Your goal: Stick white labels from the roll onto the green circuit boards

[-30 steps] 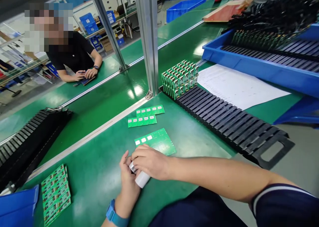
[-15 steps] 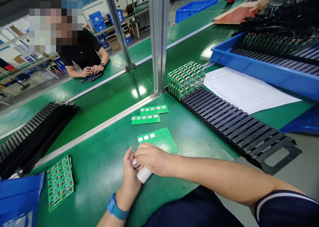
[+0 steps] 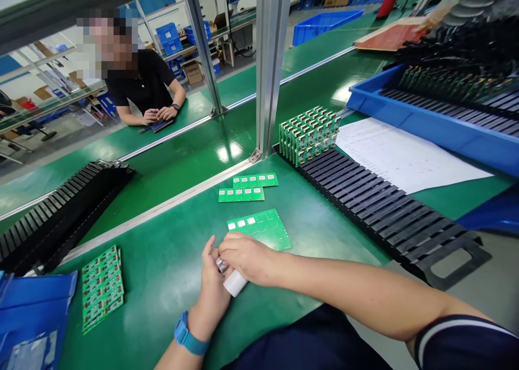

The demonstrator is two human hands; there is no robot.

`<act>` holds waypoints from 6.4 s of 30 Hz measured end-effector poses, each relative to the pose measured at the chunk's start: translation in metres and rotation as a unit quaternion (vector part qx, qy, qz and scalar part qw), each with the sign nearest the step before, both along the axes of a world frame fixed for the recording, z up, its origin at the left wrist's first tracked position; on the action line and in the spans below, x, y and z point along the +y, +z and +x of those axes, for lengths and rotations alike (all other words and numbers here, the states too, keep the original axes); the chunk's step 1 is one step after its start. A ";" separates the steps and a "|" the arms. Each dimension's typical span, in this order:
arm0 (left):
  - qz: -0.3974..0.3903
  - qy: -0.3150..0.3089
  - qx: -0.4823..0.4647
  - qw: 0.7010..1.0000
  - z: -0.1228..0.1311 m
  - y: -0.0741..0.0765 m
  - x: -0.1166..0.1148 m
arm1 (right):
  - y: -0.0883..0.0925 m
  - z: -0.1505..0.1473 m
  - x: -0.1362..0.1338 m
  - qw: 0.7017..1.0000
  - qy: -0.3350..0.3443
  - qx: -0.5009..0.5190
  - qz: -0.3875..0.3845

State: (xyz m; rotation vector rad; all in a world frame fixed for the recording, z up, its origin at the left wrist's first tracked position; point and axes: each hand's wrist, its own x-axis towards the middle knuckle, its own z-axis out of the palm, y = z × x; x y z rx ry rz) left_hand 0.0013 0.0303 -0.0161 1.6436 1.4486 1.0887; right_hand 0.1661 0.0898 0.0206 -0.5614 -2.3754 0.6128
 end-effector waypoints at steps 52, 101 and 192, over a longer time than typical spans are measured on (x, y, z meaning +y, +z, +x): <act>0.198 -0.195 0.178 0.944 0.010 -0.002 0.011 | 0.012 0.111 0.066 0.936 -0.183 -0.174 -0.246; -0.081 0.018 -0.128 0.988 0.000 0.024 0.003 | 0.044 0.057 -0.002 0.974 -0.093 0.048 -0.199; 0.263 -0.174 0.119 0.942 -0.001 0.019 0.013 | 0.035 0.134 0.047 0.934 -0.265 0.017 -0.238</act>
